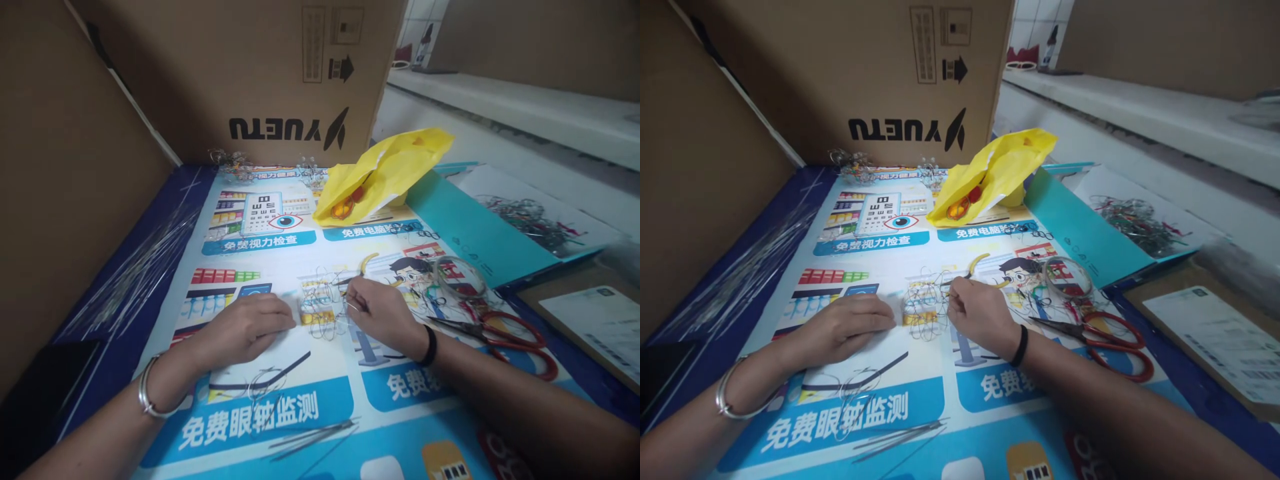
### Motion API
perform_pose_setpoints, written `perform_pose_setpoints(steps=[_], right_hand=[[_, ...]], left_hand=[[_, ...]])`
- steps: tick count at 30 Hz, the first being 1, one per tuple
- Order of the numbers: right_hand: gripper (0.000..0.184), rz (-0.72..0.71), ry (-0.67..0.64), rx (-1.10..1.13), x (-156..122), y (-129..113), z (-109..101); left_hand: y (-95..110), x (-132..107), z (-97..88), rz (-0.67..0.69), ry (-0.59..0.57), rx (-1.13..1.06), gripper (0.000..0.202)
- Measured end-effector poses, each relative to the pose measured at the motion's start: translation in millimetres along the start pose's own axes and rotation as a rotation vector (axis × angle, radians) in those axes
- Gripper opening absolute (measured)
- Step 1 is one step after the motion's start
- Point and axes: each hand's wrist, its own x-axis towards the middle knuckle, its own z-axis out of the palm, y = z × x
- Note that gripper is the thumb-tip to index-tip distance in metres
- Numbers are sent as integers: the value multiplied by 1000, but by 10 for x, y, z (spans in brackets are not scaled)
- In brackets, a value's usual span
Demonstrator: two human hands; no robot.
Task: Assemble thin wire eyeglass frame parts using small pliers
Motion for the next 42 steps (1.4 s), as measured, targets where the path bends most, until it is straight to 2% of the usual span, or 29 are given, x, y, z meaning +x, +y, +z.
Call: perform_pose_setpoints(steps=[15, 21, 26, 42], right_hand=[[8, 1, -18, -9, -2, -1, -5], [9, -5, -19, -10, 10, -2, -6], [7, 3, -17, -12, 5, 2, 4], [7, -3, -12, -5, 12, -7, -3]], left_hand=[[17, 40, 16, -24, -106, 70, 33], [-13, 14, 28, -45, -38, 15, 41], [-25, 20, 50, -78, -4, 63, 45], [-43, 118, 81, -102, -21, 84, 45]])
